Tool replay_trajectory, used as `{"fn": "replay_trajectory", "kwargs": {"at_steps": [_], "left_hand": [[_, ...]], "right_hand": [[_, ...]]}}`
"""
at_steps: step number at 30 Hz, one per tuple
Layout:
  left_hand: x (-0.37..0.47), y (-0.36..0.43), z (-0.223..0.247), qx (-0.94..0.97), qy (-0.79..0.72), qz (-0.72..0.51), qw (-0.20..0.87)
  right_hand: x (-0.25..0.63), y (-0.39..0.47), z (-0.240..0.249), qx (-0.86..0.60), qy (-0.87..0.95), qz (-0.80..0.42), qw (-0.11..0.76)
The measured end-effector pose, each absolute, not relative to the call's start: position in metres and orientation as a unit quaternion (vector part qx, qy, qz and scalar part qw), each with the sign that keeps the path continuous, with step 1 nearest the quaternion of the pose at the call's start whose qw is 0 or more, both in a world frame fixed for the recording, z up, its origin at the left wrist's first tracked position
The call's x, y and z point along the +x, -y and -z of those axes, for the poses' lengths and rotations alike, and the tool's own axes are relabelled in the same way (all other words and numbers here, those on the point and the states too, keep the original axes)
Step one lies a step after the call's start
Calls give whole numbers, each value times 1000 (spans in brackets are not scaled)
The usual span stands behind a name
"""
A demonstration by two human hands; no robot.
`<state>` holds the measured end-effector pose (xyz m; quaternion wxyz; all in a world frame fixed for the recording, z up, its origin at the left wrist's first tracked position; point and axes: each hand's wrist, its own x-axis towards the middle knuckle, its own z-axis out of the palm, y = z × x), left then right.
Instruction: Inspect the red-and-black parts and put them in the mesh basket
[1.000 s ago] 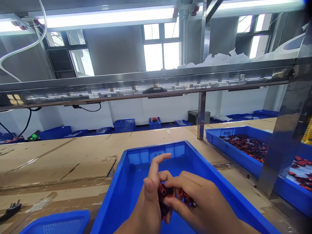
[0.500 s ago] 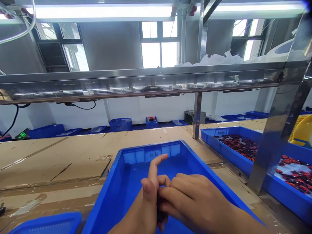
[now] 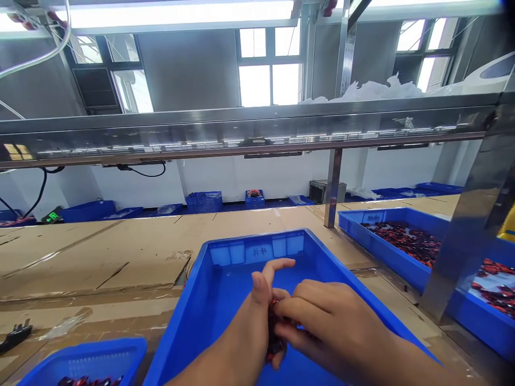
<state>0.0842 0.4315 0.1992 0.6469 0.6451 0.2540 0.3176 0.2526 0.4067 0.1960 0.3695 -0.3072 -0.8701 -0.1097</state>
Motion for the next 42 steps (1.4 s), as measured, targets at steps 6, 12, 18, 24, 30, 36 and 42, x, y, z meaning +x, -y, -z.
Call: {"fn": "replay_trajectory", "kwargs": {"at_steps": [6,12,18,24,30,36,42], "left_hand": [[81,-432,-201,668,-259,-281,638],[83,-433,-204,638,-246,-288,671],[84,-442,-198,568,-245,-285,732],[83,-440,-205,528,-215,-279,773],[82,-437,-204,554,-194,-285,758],[84,-439,-201,559,-237,-294,738],[86,-439,-190,715,-353,-313,517]], "right_hand": [[253,-402,-200,-307,856,73,409],[250,-400,-206,-276,846,27,456],[248,-399,-211,-361,766,-152,509],[251,-414,-206,-354,316,-664,578],[254,-419,-207,-249,225,-755,563],[247,-414,-212,-315,311,-715,541],[253,-407,-193,-381,347,-701,493]]}}
